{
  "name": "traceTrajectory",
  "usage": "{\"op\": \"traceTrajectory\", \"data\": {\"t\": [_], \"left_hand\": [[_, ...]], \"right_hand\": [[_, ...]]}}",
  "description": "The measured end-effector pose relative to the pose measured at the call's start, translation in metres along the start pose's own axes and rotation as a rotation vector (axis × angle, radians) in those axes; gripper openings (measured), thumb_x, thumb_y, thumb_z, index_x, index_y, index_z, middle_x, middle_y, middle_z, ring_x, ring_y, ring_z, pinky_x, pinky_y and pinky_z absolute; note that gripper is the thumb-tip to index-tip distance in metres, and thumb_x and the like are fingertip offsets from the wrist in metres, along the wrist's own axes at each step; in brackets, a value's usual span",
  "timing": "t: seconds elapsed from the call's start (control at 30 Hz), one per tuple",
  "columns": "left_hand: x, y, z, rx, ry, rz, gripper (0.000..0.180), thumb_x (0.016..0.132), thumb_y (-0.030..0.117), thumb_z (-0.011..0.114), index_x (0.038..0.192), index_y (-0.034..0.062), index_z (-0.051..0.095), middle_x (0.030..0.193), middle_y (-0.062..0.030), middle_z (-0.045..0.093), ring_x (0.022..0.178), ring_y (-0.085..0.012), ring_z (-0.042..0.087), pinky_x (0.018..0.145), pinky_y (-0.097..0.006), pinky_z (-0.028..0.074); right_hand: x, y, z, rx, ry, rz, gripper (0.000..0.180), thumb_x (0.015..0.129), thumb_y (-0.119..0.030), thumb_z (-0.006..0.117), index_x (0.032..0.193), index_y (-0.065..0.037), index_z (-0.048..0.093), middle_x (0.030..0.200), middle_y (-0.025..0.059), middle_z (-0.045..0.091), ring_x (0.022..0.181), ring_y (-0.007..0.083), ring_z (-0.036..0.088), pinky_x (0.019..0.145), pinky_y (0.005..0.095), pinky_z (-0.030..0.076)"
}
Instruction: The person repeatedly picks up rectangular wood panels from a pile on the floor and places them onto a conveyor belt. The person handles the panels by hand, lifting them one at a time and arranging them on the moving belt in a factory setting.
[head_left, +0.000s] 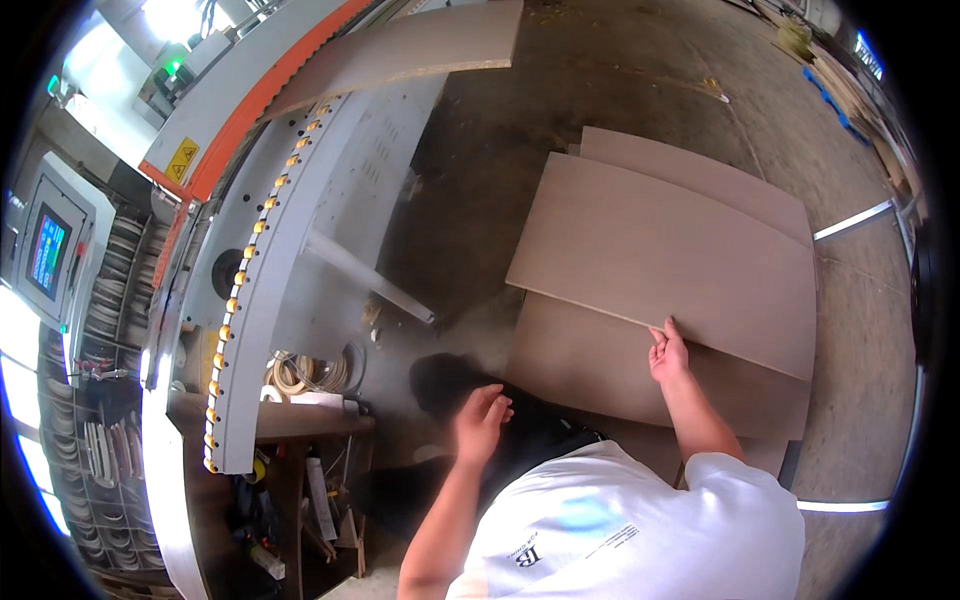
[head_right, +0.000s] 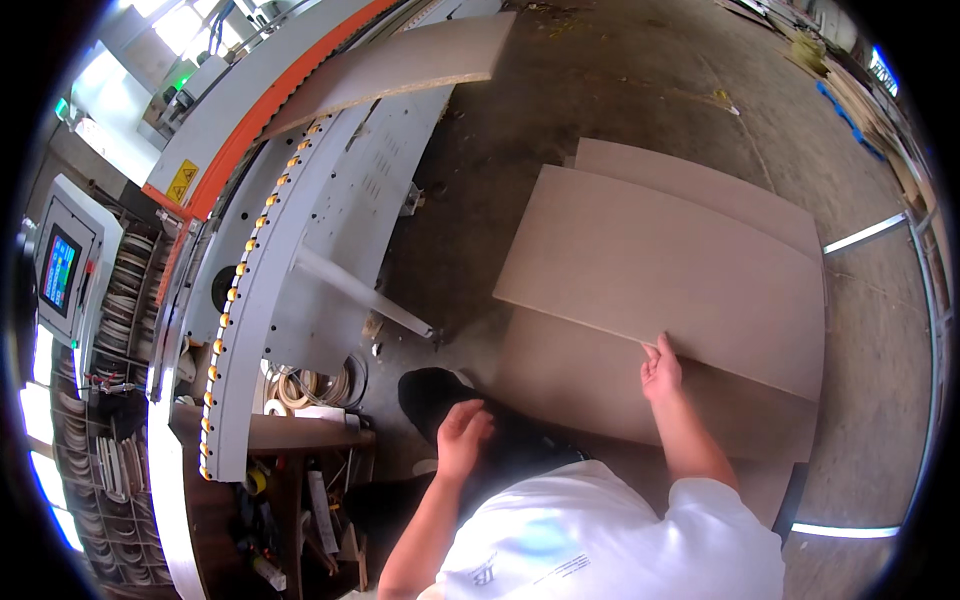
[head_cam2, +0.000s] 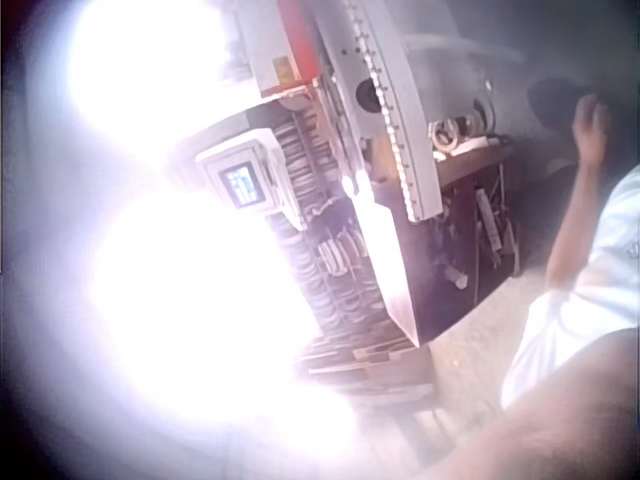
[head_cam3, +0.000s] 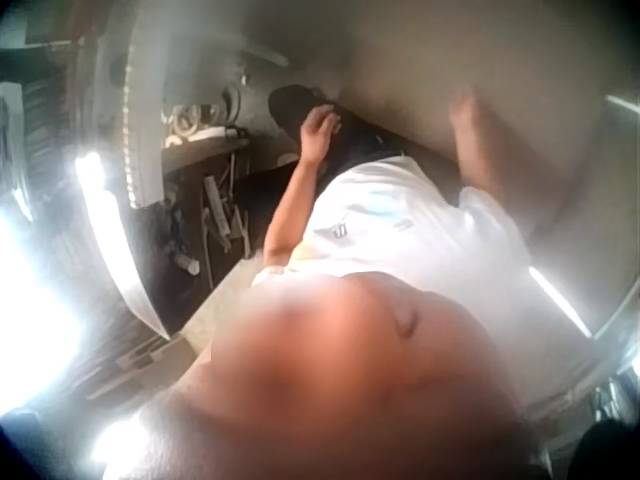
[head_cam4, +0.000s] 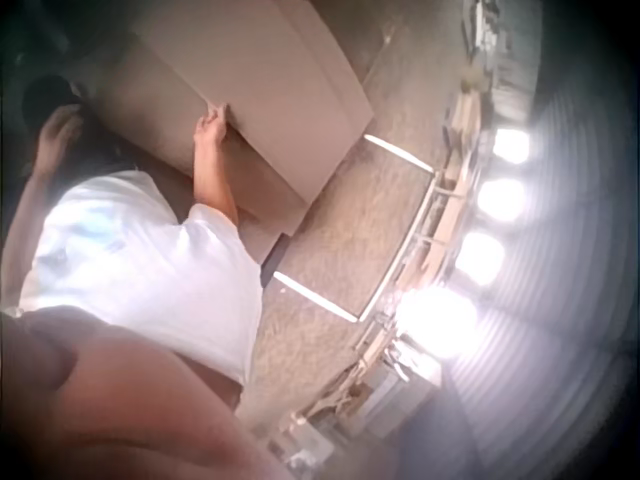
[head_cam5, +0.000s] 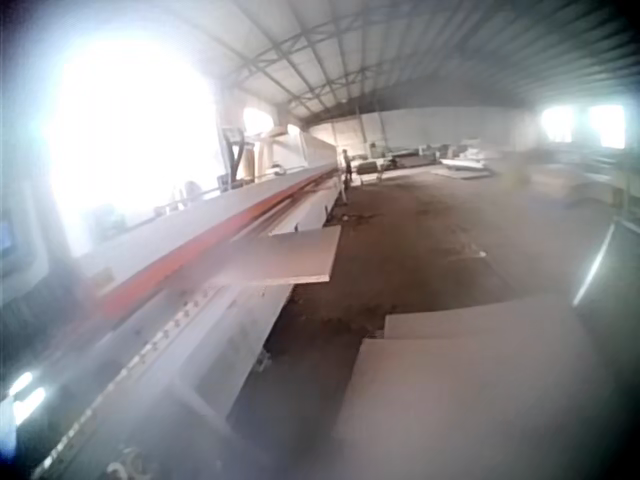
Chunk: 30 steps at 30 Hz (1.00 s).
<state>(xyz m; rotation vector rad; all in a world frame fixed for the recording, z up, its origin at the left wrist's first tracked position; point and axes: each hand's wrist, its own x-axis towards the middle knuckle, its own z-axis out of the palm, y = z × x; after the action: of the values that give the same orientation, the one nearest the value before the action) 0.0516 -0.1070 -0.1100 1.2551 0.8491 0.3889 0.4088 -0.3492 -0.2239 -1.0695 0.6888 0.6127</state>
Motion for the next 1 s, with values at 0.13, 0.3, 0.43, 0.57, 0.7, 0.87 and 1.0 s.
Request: {"op": "traceTrajectory", "data": {"t": [0.13,0.3,0.43,0.57,0.7,0.87,1.0], "left_hand": [[0.018,0.015,0.019,-0.053,-0.098,-0.147,0.035,0.104,0.015,0.066,0.136,-0.0002,0.062,0.115,-0.0109,0.072,0.101,-0.0182,0.069,0.087,-0.032,0.056],[0.053,-0.004,0.074,-0.369,-0.124,-0.361,0.06,0.107,0.034,0.065,0.149,-0.0054,0.047,0.142,-0.019,0.061,0.131,-0.0323,0.06,0.108,-0.047,0.051],[0.071,-0.019,0.114,-0.572,-0.201,-0.517,0.063,0.106,0.04,0.065,0.148,-0.0026,0.048,0.144,-0.0193,0.059,0.133,-0.035,0.058,0.111,-0.05,0.049],[0.077,-0.038,0.109,-0.632,-0.181,-0.478,0.047,0.103,0.036,0.069,0.135,0.0039,0.059,0.129,-0.0138,0.068,0.12,-0.029,0.066,0.101,-0.047,0.053],[0.08,-0.03,0.09,-0.647,-0.062,-0.52,0.04,0.101,0.027,0.07,0.136,0.0073,0.063,0.124,-0.0111,0.069,0.11,-0.0278,0.067,0.09,-0.044,0.055],[0.064,-0.011,0.085,-0.587,-0.056,-0.386,0.031,0.101,0.024,0.071,0.126,0.0067,0.066,0.116,-0.0075,0.073,0.103,-0.0246,0.072,0.082,-0.039,0.059],[0.057,-0.014,0.086,-0.67,-0.169,-0.326,0.033,0.102,0.02,0.068,0.131,0.0049,0.065,0.12,-0.0082,0.072,0.11,-0.0254,0.07,0.091,-0.041,0.058]], "right_hand": [[-0.052,0.029,0.004,0.023,-0.014,0.108,0.031,0.1,-0.045,0.074,0.122,-0.026,0.066,0.121,0.0025,0.077,0.052,-0.0044,0.048,0.056,0.0159,0.044],[-0.121,0.052,0.019,-0.054,-0.11,0.271,0.038,0.1,-0.045,0.073,0.124,-0.017,0.06,0.141,0.0118,0.069,0.052,-0.0017,0.047,0.055,0.0171,0.045],[-0.151,0.07,0.015,-0.139,-0.241,0.401,0.044,0.104,-0.046,0.067,0.131,-0.014,0.056,0.147,0.0146,0.064,0.055,0.0053,0.051,0.058,0.0239,0.049],[-0.17,0.053,0.006,-0.452,-0.595,0.526,0.043,0.109,-0.049,0.055,0.123,-0.01,0.066,0.125,0.0154,0.075,0.065,0.0148,0.065,0.064,0.0318,0.056],[-0.197,-0.037,0.033,-1.029,-0.68,-0.218,0.037,0.11,-0.033,0.054,0.103,-0.005,0.077,0.104,0.0094,0.079,0.078,0.0161,0.073,0.07,0.0299,0.058],[-0.071,-0.173,-0.123,-1.553,0.498,-0.882,0.054,0.101,-0.046,0.064,0.141,-0.009,0.062,0.133,0.0182,0.07,0.124,0.0392,0.066,0.104,0.0476,0.052],[-0.037,-0.212,-0.314,-1.533,0.771,-0.452,0.079,0.105,-0.058,0.052,0.157,0.001,0.045,0.152,0.0237,0.056,0.14,0.0392,0.055,0.116,0.0493,0.044]]}}
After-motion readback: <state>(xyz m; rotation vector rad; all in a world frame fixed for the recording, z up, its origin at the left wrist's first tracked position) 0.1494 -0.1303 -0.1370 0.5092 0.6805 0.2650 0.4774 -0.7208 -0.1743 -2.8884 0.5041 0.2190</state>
